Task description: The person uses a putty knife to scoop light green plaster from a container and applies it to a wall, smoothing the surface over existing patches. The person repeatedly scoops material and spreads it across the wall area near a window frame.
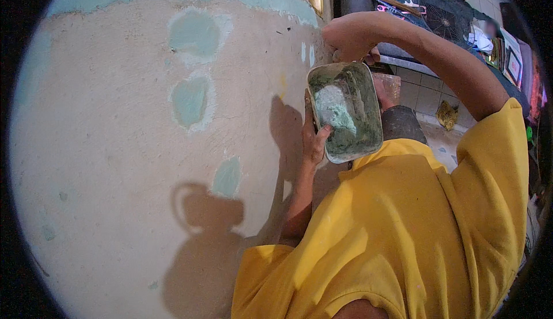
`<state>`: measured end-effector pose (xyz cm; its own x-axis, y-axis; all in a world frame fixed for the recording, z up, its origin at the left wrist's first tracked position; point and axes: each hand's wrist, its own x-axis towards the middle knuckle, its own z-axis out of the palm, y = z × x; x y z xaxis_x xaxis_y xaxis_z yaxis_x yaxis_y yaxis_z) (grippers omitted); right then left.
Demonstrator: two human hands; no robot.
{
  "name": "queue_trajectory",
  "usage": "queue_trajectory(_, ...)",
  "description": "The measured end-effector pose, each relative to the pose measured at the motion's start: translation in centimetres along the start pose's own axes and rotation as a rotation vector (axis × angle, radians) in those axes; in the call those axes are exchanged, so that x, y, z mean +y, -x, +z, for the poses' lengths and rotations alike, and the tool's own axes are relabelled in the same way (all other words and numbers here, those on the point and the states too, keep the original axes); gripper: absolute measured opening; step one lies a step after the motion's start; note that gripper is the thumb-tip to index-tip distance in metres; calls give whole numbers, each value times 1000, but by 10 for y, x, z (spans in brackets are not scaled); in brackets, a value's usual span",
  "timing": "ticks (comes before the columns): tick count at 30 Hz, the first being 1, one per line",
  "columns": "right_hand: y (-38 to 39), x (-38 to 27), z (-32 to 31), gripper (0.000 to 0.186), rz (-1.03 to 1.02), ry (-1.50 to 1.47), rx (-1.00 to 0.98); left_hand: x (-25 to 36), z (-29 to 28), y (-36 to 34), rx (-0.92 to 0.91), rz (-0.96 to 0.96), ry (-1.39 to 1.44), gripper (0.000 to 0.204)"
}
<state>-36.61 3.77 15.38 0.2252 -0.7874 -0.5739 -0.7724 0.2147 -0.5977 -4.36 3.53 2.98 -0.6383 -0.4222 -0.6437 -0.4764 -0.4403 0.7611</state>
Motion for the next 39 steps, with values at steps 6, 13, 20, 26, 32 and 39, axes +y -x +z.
queue_trajectory(6, -24, -5, 6, 17, 40, 67, -22, 49, 22, -4, -14, 249, -225, 97)
queue_trajectory(13, -27, -33, 9, 16, -60, 240, -26, 53, 13, -13, -105, 253, -342, 96)
queue_trajectory(20, -8, -56, 26, 18, -111, 273, 134, 59, 18, -8, -69, 111, -257, 82)
queue_trajectory(26, 1, -64, 39, 17, -226, 224, 235, 67, -6, -25, -361, 96, -239, 74)
queue_trajectory(32, 13, -46, 31, 12, -112, 230, 461, 73, -2, -23, -94, 175, -541, 75)
queue_trajectory(39, 18, -88, 47, 8, -238, 237, 366, 80, -6, -23, -28, 196, -656, 77)
